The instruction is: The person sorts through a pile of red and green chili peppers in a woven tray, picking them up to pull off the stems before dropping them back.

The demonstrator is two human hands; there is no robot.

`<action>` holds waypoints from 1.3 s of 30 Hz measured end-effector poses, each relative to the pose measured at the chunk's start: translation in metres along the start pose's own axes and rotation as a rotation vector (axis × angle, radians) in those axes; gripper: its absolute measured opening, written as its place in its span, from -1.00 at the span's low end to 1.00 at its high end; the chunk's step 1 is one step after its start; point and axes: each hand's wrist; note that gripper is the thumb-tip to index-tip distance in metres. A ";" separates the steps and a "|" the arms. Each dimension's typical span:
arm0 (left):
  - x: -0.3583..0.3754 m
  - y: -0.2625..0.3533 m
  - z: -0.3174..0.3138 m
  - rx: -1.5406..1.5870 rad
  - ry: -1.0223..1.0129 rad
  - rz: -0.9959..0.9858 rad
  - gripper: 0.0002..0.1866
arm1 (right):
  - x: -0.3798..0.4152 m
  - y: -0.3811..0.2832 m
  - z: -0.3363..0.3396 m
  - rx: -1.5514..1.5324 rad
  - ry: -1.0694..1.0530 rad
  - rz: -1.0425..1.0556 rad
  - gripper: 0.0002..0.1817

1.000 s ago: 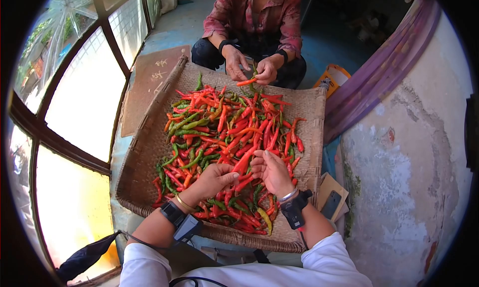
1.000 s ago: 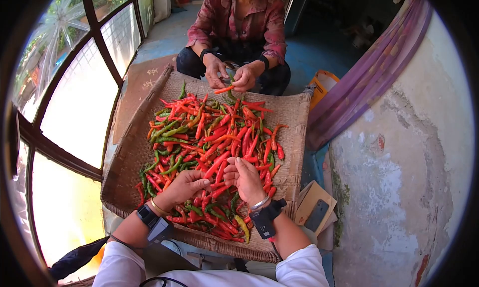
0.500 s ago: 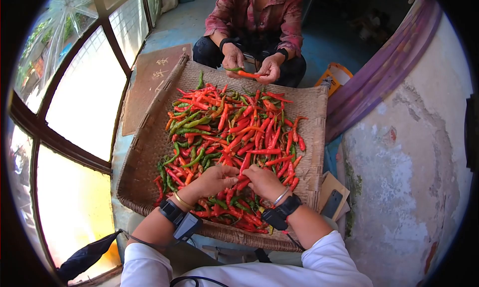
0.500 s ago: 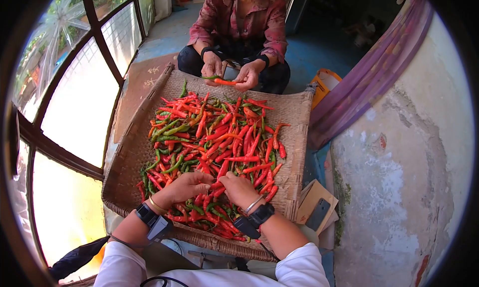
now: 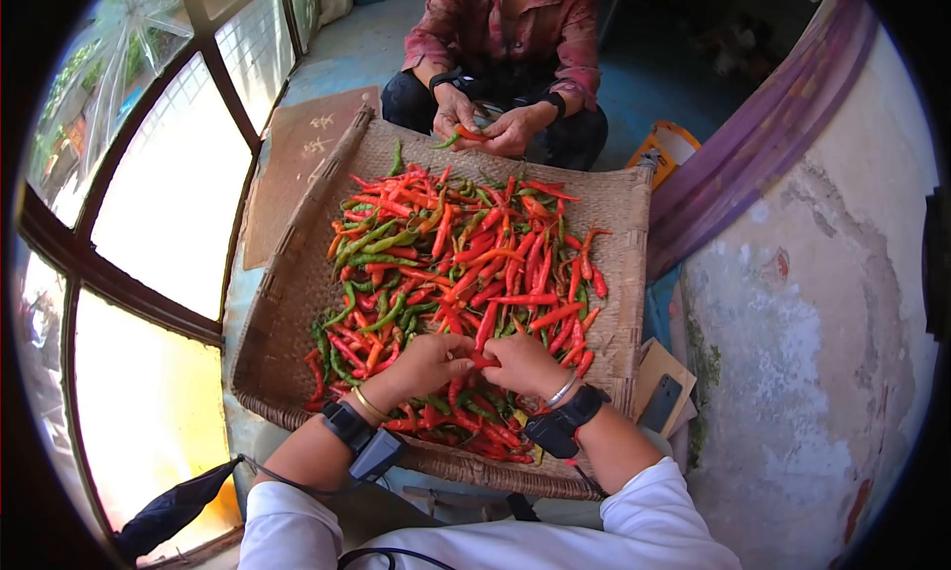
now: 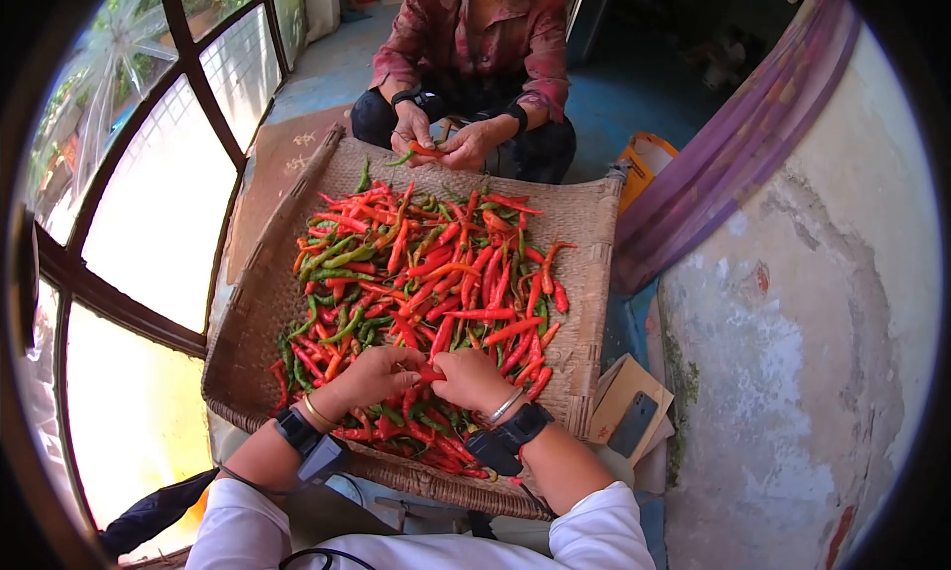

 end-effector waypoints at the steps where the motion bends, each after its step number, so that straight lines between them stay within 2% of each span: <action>1: 0.000 0.000 0.001 0.084 0.023 0.021 -0.63 | -0.001 0.001 0.001 0.000 -0.001 0.001 -0.82; 2: 0.000 0.002 0.003 0.085 0.025 0.022 -0.63 | -0.002 0.001 0.003 -0.131 -0.003 -0.035 -0.82; 3: 0.002 0.005 0.005 -0.057 0.108 -0.133 -0.63 | -0.003 0.002 0.006 -0.261 -0.004 -0.072 -0.81; 4: 0.003 0.007 0.006 -0.199 0.191 -0.289 -0.63 | -0.003 0.001 0.009 -0.260 -0.006 -0.071 -0.81; 6: 0.005 0.008 0.006 -0.192 0.249 -0.321 -0.61 | -0.003 -0.005 0.020 -0.725 -0.157 -0.345 -0.81; 7: 0.006 0.009 0.006 -0.185 0.306 -0.353 -0.59 | -0.001 -0.012 0.029 -0.902 -0.183 -0.328 -0.86; 8: 0.006 0.010 0.006 -0.185 0.306 -0.353 -0.59 | -0.001 -0.014 0.032 -0.902 -0.183 -0.328 -0.86; 10: 0.006 0.013 0.005 -0.382 0.437 -0.475 -0.60 | 0.000 -0.016 0.035 -1.110 -0.274 -0.290 -0.86; 14: 0.009 0.012 0.008 -0.300 0.407 -0.485 -0.67 | 0.002 -0.016 0.032 -1.182 -0.374 -0.268 -0.86; 17: 0.011 0.010 0.011 -0.365 0.311 -0.399 -0.75 | 0.002 -0.008 0.030 -1.221 -0.337 -0.262 -0.85; 19: 0.015 0.018 0.013 -0.407 0.321 -0.236 -0.83 | 0.001 -0.007 0.032 -1.323 -0.156 -0.265 -0.84; 20: 0.014 0.017 0.015 -0.407 0.320 -0.236 -0.83 | 0.000 -0.007 0.032 -1.324 -0.156 -0.265 -0.84; 22: 0.013 0.013 0.020 -0.248 0.336 -0.129 -0.82 | -0.002 -0.007 0.032 -1.357 -0.011 -0.254 -0.82; 23: 0.013 0.014 0.021 -0.249 0.335 -0.129 -0.82 | -0.003 -0.009 0.033 -1.376 0.002 -0.272 -0.82; 25: 0.013 0.015 0.022 0.022 0.193 -0.055 -0.80 | -0.001 -0.017 0.034 -1.360 -0.034 -0.279 -0.82; 26: 0.013 0.015 0.021 0.022 0.193 -0.054 -0.80 | 0.000 -0.019 0.033 -1.342 -0.071 -0.285 -0.82; 28: 0.014 0.015 0.018 0.016 0.025 -0.090 -0.77 | 0.000 -0.017 0.027 -1.256 -0.049 -0.281 -0.80; 30: 0.014 0.016 0.018 0.064 -0.001 -0.039 -0.77 | -0.001 -0.012 0.022 -1.170 -0.028 -0.275 -0.78; 32: 0.013 0.012 0.021 0.111 -0.026 0.009 -0.77 | -0.002 -0.008 0.021 -1.340 0.110 -0.329 -0.79; 34: 0.009 0.004 0.030 0.210 -0.018 0.132 -0.76 | -0.002 -0.004 0.023 -1.366 0.142 -0.352 -0.79; 36: 0.006 0.004 0.040 0.276 0.019 0.107 -0.76 | -0.001 -0.001 0.024 -1.392 0.172 -0.376 -0.80; 38: 0.001 0.006 0.051 0.612 0.284 -0.036 -0.74 | -0.001 0.001 0.023 -1.380 0.131 -0.437 -0.79; 39: 0.001 0.009 0.057 0.863 0.327 -0.205 -0.70 | -0.002 0.000 0.022 -1.380 0.130 -0.437 -0.79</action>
Point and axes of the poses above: each hand's wrist, its own x-axis away from the middle knuckle, its own z-axis out of the back of the hand, y = z × x, and after that the axes turned 1 degree about -y, right-handed
